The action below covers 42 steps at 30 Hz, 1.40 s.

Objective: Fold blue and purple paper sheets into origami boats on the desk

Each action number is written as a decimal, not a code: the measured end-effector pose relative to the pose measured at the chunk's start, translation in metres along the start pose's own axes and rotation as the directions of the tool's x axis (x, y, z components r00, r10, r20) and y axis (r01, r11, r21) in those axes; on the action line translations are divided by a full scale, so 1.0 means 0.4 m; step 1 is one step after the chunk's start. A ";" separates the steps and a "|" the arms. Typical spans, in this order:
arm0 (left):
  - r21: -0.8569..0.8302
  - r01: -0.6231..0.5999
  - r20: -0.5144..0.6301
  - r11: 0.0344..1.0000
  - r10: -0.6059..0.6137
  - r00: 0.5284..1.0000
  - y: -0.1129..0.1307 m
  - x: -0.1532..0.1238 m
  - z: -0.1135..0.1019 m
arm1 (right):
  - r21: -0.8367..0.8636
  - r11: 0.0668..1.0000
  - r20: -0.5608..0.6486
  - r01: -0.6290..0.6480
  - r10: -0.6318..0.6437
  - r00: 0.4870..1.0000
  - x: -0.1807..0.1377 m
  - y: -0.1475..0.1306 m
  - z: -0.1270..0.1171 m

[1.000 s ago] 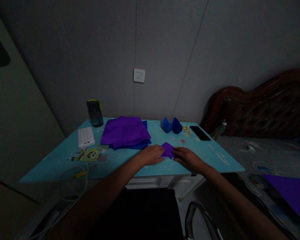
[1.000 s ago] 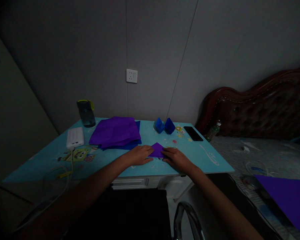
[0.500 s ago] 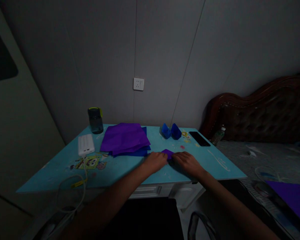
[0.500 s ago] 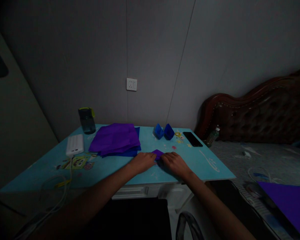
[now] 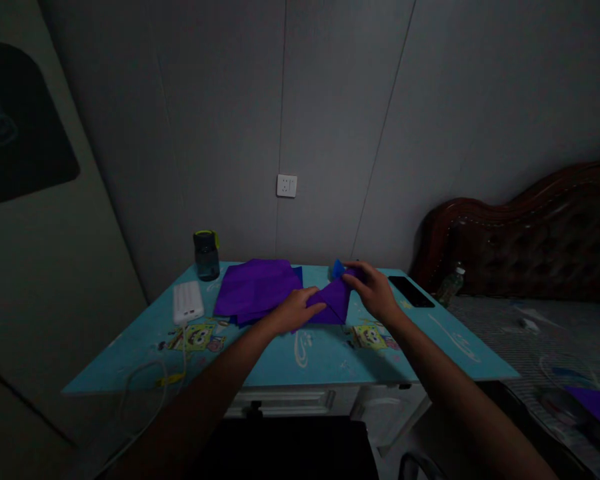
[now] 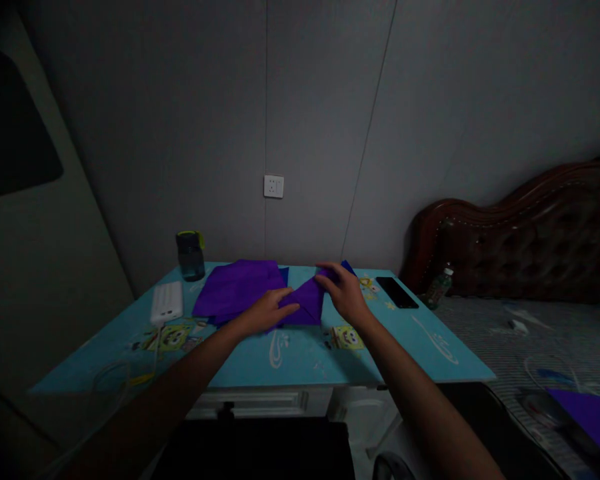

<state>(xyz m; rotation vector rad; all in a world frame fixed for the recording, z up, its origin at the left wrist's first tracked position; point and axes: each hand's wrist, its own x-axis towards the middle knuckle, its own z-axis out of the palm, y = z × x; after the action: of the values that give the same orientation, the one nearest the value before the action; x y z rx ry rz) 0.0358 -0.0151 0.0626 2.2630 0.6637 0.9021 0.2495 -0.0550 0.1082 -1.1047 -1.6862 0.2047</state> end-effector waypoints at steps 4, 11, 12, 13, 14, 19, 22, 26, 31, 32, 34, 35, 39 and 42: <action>-0.414 0.133 0.068 0.900 -0.115 0.991 -0.031 -0.006 -0.011 | 0.277 0.958 -0.090 -0.079 0.108 0.990 0.040 0.013 0.127; -0.536 0.159 -0.170 0.829 -0.290 0.942 -0.155 -0.034 0.024 | 0.088 0.996 -0.338 0.003 0.027 0.941 -0.003 0.095 0.302; -0.528 0.151 -0.203 0.836 -0.296 0.933 -0.166 -0.038 0.030 | 0.056 0.998 -0.322 0.013 0.006 0.947 -0.017 0.105 0.315; -0.509 0.133 -0.233 0.850 -0.285 0.930 -0.173 -0.041 0.036 | 0.040 0.999 -0.301 0.021 -0.008 0.953 -0.029 0.112 0.325; -0.483 0.110 -0.258 0.869 -0.261 0.930 -0.178 -0.044 0.041 | 0.037 0.999 -0.270 0.025 -0.014 0.963 -0.041 0.117 0.332; -0.372 0.014 -0.291 0.928 -0.130 0.948 -0.174 -0.056 0.054 | 0.051 0.999 -0.187 0.010 0.000 0.982 -0.075 0.114 0.332; -0.342 0.018 -0.287 0.940 -0.123 0.950 -0.168 -0.063 0.059 | 0.095 0.995 -0.187 -0.040 0.057 0.981 -0.083 0.108 0.324; -0.292 0.042 -0.246 0.955 -0.118 0.962 -0.159 -0.070 0.062 | 0.337 0.929 -0.126 -0.151 0.203 0.971 -0.086 0.101 0.315; -0.273 0.058 -0.188 0.960 -0.113 0.976 -0.153 -0.074 0.059 | 0.492 0.839 -0.072 -0.234 0.307 0.949 -0.079 0.100 0.302; -0.271 0.064 -0.182 0.961 -0.116 0.976 -0.155 -0.075 0.060 | 0.494 0.836 -0.080 -0.238 0.316 0.945 -0.077 0.102 0.300; -0.246 0.069 -0.181 0.967 -0.116 0.977 -0.161 -0.075 0.062 | 0.483 0.843 -0.111 -0.235 0.326 0.939 -0.074 0.109 0.297; -0.230 0.069 -0.180 0.971 -0.112 0.977 -0.165 -0.075 0.063 | 0.457 0.860 -0.135 -0.227 0.320 0.938 -0.073 0.112 0.295; -0.194 0.054 -0.188 0.980 -0.091 0.978 -0.170 -0.074 0.065 | 0.244 0.962 -0.244 -0.124 0.185 0.952 -0.071 0.122 0.287; -0.183 0.055 -0.183 0.981 -0.090 0.979 -0.163 -0.072 0.063 | 0.190 0.979 -0.298 -0.073 0.128 0.946 -0.068 0.124 0.280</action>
<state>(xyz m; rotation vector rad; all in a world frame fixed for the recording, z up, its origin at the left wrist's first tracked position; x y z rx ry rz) 0.0214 0.0028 -0.0097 1.9990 0.7153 1.1063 0.1851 -0.0062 0.0120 -1.0315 -1.3083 0.2289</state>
